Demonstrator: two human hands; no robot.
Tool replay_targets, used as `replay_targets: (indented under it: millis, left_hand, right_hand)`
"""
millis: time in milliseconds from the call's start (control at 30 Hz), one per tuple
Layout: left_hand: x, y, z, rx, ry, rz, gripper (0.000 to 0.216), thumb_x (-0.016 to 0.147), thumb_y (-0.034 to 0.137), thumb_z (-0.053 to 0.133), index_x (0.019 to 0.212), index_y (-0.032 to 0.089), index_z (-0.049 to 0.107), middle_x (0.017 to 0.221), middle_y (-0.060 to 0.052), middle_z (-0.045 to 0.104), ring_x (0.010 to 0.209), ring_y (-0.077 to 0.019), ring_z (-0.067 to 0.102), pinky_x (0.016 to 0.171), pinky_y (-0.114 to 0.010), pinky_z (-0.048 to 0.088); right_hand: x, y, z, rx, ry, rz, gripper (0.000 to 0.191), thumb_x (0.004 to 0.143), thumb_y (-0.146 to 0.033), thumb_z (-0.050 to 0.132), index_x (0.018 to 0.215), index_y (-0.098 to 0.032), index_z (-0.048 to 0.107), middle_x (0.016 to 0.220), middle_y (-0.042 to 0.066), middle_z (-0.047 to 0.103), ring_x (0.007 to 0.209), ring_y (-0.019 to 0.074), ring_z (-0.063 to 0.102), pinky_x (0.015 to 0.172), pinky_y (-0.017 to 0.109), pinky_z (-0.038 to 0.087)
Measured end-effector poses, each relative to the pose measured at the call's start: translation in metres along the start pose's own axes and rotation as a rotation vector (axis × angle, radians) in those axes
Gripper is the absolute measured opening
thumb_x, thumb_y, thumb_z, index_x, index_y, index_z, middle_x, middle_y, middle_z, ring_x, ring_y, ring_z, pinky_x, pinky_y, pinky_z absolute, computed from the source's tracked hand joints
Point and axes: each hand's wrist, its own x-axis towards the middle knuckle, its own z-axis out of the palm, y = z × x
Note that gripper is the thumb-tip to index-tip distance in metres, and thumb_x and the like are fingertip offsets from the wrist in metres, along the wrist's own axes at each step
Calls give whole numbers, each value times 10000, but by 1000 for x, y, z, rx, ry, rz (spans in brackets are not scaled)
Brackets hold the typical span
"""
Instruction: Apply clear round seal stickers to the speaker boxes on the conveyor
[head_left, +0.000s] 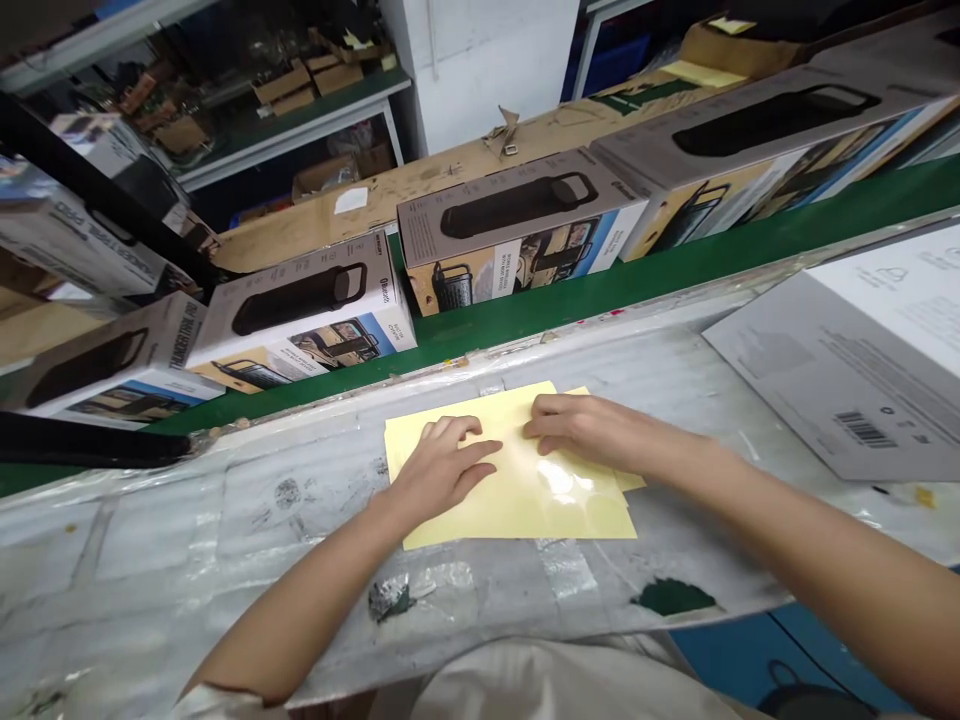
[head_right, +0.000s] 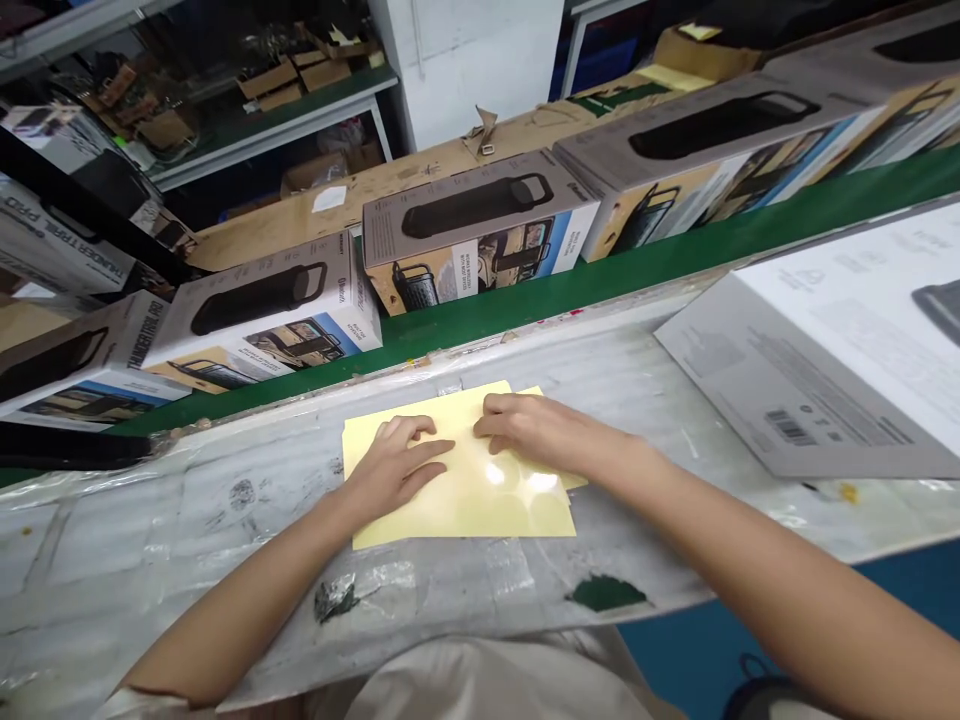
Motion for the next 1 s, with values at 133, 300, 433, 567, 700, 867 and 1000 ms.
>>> replay_targets:
  millis: [133, 300, 433, 567, 700, 867, 1000]
  left_hand:
    - [-1, 0, 1, 8, 8, 10, 315, 1062, 394, 518, 1280, 290, 720, 1253, -120, 636, 1130, -261, 582, 943, -414, 476]
    - [-1, 0, 1, 1, -1, -2, 322, 1065, 393, 512, 1287, 283, 718, 1263, -124, 641, 1130, -264, 579, 945, -419, 474]
    - [0, 2, -1, -2, -9, -11, 328, 1063, 400, 512, 1292, 287, 718, 1255, -125, 646, 1128, -270, 583, 943, -426, 476]
    - [0, 3, -2, -6, -11, -10, 320, 1058, 390, 527, 1300, 296, 714, 1256, -124, 645, 1143, -273, 588, 946, -427, 481]
    - [0, 2, -2, 4, 7, 2, 322, 1061, 390, 522, 1295, 278, 713, 1257, -126, 648, 1143, -269, 593, 937, -416, 476]
    - [0, 1, -1, 15, 14, 16, 329, 1064, 396, 516, 1294, 267, 713, 1262, -128, 648, 1137, -267, 593, 933, -412, 466]
    - [0, 2, -1, 9, -9, -4, 321, 1063, 396, 517, 1294, 287, 712, 1263, -122, 646, 1139, -264, 592, 940, -408, 468]
  right_hand:
    - [11, 6, -11, 32, -48, -85, 349, 1069, -277, 456, 826, -193, 692, 829, 45, 541, 743, 193, 577, 674, 306, 442]
    - [6, 12, -4, 64, -1, -93, 374, 1082, -317, 455, 811, -188, 679, 840, 53, 549, 766, 201, 577, 682, 319, 447]
    - [-1, 18, 7, 57, 112, -119, 365, 1090, -363, 441, 991, -190, 748, 905, 83, 595, 823, 213, 603, 705, 319, 465]
    - [-3, 22, 12, 36, 115, -138, 380, 1090, -349, 447, 921, -192, 749, 873, 74, 593, 819, 211, 605, 707, 319, 464]
    - [-7, 25, 15, 35, 147, -126, 351, 1091, -372, 463, 998, -193, 750, 952, 89, 610, 867, 210, 619, 751, 319, 486]
    - [-10, 25, 17, -7, 210, -200, 298, 1081, -274, 485, 1034, -175, 762, 916, 89, 598, 863, 213, 600, 734, 315, 463]
    - [-6, 22, 14, 0, 160, -179, 294, 1075, -265, 486, 968, -178, 746, 895, 79, 594, 852, 216, 589, 730, 315, 453]
